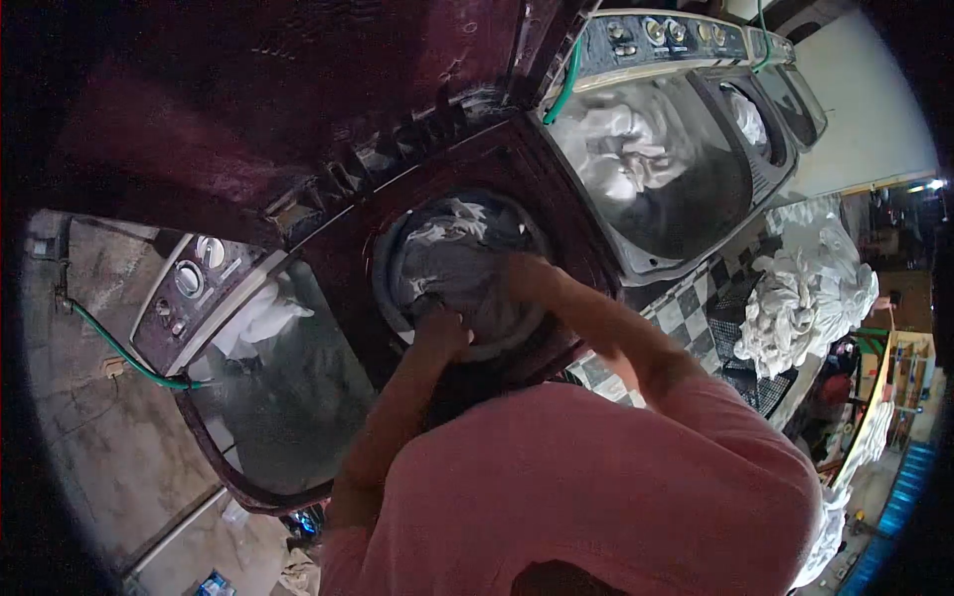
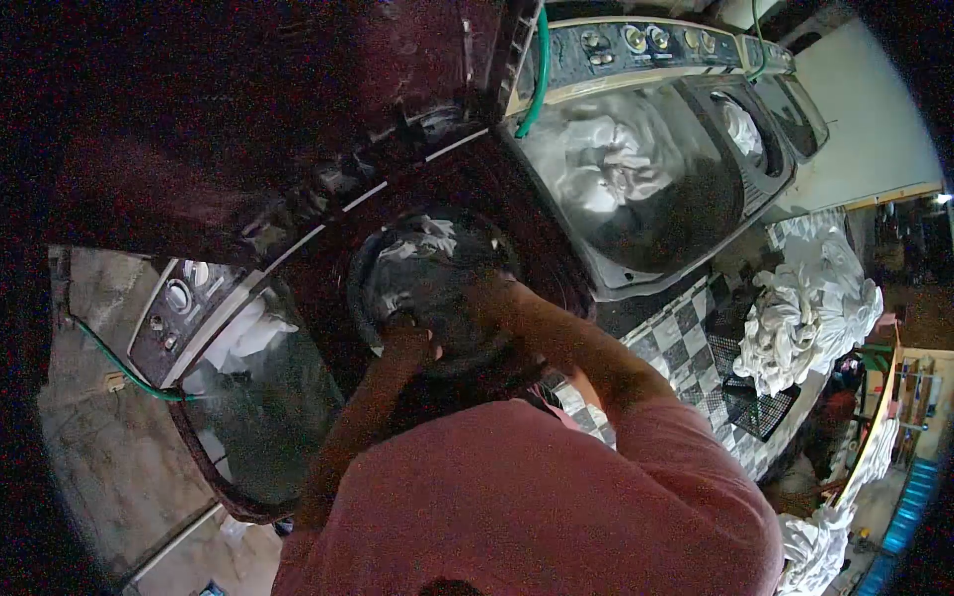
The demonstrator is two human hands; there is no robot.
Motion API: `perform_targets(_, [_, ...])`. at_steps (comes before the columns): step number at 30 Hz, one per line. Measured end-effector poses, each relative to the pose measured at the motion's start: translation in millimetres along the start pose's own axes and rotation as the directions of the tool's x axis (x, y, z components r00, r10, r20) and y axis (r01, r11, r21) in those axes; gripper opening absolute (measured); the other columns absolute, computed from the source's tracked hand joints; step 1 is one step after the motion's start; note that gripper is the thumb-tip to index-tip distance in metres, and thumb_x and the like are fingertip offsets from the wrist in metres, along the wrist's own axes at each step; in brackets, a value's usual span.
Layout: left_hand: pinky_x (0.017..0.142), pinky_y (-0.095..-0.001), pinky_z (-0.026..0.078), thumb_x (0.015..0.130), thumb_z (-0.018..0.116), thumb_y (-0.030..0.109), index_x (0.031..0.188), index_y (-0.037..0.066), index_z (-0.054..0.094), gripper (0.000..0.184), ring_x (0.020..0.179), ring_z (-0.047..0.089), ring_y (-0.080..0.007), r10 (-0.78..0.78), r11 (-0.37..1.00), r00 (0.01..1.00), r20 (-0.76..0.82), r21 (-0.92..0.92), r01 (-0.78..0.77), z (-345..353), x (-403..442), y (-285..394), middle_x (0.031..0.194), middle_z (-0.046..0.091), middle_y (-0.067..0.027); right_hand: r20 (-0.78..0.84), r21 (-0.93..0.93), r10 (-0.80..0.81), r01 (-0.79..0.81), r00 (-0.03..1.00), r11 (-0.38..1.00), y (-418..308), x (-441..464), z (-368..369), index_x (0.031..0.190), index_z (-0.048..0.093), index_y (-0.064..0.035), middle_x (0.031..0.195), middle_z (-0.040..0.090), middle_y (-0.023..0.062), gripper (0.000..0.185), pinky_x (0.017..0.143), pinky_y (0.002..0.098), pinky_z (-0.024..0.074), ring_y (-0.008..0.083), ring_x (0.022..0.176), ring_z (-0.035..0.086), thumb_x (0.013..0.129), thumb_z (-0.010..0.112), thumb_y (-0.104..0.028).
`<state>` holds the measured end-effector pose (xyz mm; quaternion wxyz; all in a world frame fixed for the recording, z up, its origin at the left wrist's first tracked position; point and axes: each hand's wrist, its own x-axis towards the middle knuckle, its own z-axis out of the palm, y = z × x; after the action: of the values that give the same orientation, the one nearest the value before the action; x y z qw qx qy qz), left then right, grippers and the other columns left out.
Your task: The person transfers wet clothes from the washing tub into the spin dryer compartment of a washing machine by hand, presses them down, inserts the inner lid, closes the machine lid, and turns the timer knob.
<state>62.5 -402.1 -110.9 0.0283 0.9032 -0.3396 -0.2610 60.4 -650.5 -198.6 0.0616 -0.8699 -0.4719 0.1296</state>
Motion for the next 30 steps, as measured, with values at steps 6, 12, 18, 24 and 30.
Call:
perform_targets(6, [0.071, -0.044, 0.047, 0.081, 0.054, 0.038, 0.084, 0.001, 0.064, 0.039, 0.074, 0.059, -0.034, -0.037, 0.993, 0.999, 0.026, -0.114, 0.04, 6.4, 2.0, -4.0, 0.092, 0.062, -0.0165, -0.194, 0.213, 0.886, -0.864, 0.42, 0.457, -26.1, 58.5, -120.8, 0.109, 0.06, -0.0047, 0.102, 0.062, 0.0122, 0.035, 0.073, 0.0335, 0.0492, 0.0254, 0.089, 0.061, 0.088, 0.052, -0.031])
perform_targets(12, [0.07, -0.0418, 0.047, 0.083, 0.053, 0.041, 0.089, 0.0, 0.063, 0.043, 0.075, 0.059, -0.0347, -0.072, 0.971, 0.996, 0.047, -0.223, 0.08, 6.9, 5.7, -9.4, 0.094, 0.062, -0.0169, 0.018, 0.275, 0.875, -0.843, 0.485, 0.462, -19.1, 48.0, -135.0, 0.116, 0.057, -0.0089, 0.111, 0.06, 0.01, 0.037, 0.078, 0.0348, 0.0489, 0.0242, 0.094, 0.06, 0.09, 0.049, -0.034])
perform_targets(18, [0.079, -0.0453, 0.045, 0.086, 0.05, 0.035, 0.112, 0.005, 0.057, 0.04, 0.089, 0.057, -0.0298, -0.447, 0.805, 0.863, -0.235, -0.527, 0.273, -1.3, 15.0, -20.2, 0.108, 0.057, -0.0173, 0.203, 0.295, 0.751, -0.771, 0.628, 0.565, -13.2, 65.4, -148.1, 0.122, 0.055, -0.0123, 0.118, 0.059, 0.0081, 0.04, 0.082, 0.036, 0.0486, 0.0232, 0.098, 0.06, 0.091, 0.046, -0.036])
perform_targets(24, [0.07, -0.0395, 0.047, 0.084, 0.055, 0.036, 0.101, 0.004, 0.061, 0.038, 0.082, 0.058, -0.0267, -0.052, 0.567, 0.84, -0.54, -0.708, -0.42, 5.8, 19.6, -54.6, 0.099, 0.059, -0.0154, -0.014, 0.12, 0.533, -0.528, 0.846, 0.841, -26.7, 64.7, -157.7, 0.119, 0.055, -0.009, 0.105, 0.06, 0.0092, 0.039, 0.074, 0.038, 0.0494, 0.0252, 0.088, 0.061, 0.089, 0.052, -0.034])
perform_targets(30, [0.072, -0.0379, 0.047, 0.084, 0.054, 0.036, 0.097, 0.008, 0.064, 0.032, 0.078, 0.059, -0.0267, -0.385, 0.665, 0.902, -0.197, -0.737, 0.123, -78.0, -120.4, -70.8, 0.09, 0.062, -0.0112, -0.157, -0.057, 0.306, -0.318, 0.939, 0.946, -58.3, 96.6, -203.4, 0.116, 0.055, -0.0063, 0.095, 0.062, 0.0101, 0.039, 0.067, 0.0396, 0.05, 0.0268, 0.079, 0.061, 0.087, 0.056, -0.033])
